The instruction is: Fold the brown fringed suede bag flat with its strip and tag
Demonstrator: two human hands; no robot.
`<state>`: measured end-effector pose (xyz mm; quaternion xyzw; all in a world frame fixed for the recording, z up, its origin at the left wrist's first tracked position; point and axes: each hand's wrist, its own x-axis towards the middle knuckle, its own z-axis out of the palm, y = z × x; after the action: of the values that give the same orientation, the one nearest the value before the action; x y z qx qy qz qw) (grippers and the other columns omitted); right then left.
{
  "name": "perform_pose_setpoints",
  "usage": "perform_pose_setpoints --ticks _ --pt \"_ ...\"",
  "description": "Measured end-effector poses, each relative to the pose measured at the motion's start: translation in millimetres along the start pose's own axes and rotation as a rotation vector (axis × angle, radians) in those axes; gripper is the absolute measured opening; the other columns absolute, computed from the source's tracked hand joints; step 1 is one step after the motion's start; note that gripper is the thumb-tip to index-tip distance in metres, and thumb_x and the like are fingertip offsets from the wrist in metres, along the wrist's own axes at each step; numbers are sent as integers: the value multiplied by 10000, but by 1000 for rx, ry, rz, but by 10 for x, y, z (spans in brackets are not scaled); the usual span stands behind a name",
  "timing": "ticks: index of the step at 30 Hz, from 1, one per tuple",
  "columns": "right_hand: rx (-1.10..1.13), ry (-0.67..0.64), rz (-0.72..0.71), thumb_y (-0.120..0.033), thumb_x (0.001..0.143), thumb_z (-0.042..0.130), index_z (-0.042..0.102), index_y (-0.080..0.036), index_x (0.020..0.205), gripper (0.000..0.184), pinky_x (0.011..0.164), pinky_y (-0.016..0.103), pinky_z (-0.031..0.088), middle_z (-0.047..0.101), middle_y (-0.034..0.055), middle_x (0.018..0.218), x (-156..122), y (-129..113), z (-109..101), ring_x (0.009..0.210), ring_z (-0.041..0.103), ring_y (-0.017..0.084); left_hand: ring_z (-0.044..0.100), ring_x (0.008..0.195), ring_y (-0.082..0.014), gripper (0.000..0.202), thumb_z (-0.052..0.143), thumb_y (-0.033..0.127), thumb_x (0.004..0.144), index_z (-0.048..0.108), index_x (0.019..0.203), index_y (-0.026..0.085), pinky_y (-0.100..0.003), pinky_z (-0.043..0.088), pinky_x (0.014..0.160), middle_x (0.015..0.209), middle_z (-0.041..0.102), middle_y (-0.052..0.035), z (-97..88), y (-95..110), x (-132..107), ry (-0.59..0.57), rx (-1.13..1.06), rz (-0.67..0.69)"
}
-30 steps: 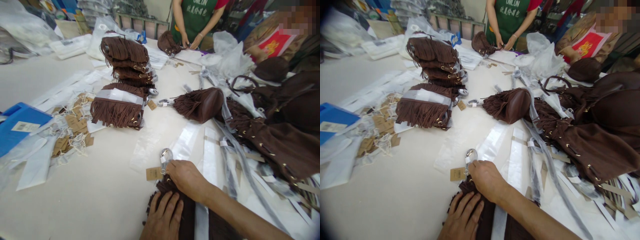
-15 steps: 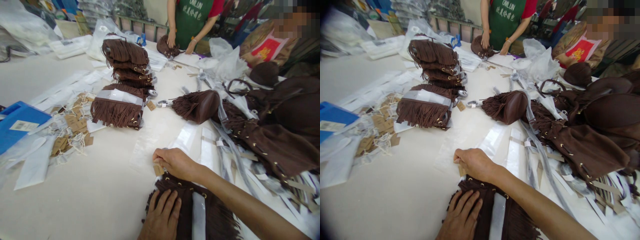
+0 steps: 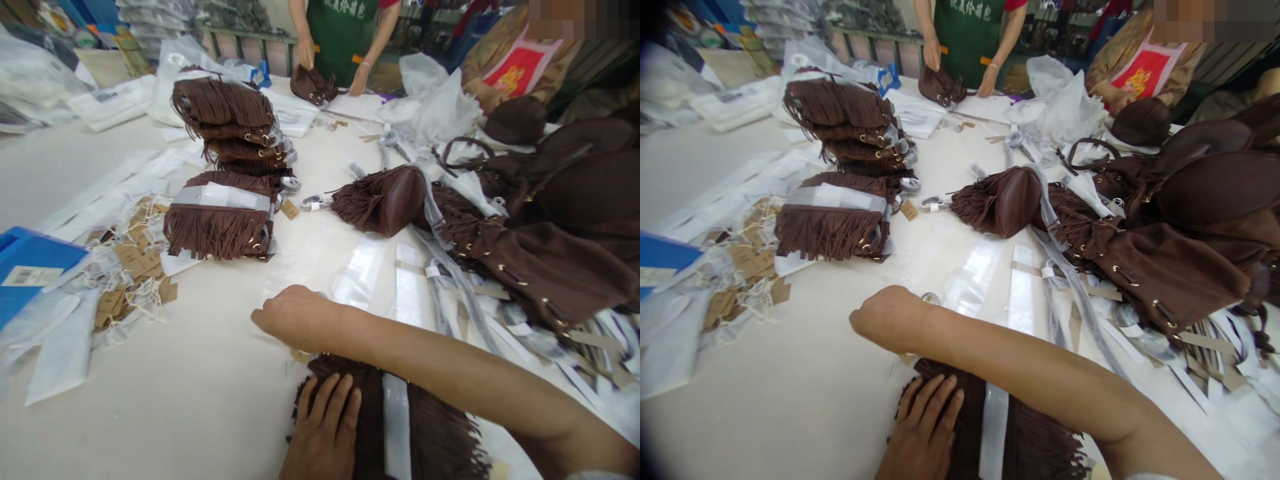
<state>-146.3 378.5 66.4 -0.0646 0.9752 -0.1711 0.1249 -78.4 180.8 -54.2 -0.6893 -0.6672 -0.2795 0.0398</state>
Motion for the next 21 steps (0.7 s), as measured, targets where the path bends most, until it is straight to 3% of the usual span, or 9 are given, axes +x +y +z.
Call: perform_pose_setpoints --ticks 4,9,13,18,21 --pt "63 169 199 -206 955 457 576 -187 1095 185 682 260 407 703 50 990 -367 249 89 873 642 172 509 1242 -242 382 566 255 856 620 1232 213 -472 236 1149 1319 621 -36 9 -9 -18 -8 -16 -5" --pt "46 194 456 -278 980 443 588 -179 1103 214 755 274 414 668 66 1056 -620 442 218 936 625 180 496 1257 -248 383 558 244 862 612 1240 218 -488 228 1152 1340 605 -35 24 3 -47 -14 5 -12" --pt "-9 158 454 -385 954 505 593 -156 1129 301 781 304 428 647 101 1056 -525 458 388 982 600 226 489 1263 -250 383 566 253 862 608 1241 212 -487 246 1145 1340 602 -38 -51 12 -19 -30 37 -3" --pt "-17 115 434 -345 942 528 609 -144 1100 268 803 303 428 640 107 1037 -433 472 526 989 575 228 504 1243 -234 366 523 200 871 608 1226 172 -449 319 1100 1272 638 -63 -227 -26 82 -53 63 59" --pt "-21 159 468 -300 954 499 603 -149 1074 219 796 312 425 629 100 1026 -496 451 557 980 562 229 544 1179 -211 317 524 189 875 634 1172 180 -434 332 1089 1182 677 -52 -207 -33 60 -23 23 29"
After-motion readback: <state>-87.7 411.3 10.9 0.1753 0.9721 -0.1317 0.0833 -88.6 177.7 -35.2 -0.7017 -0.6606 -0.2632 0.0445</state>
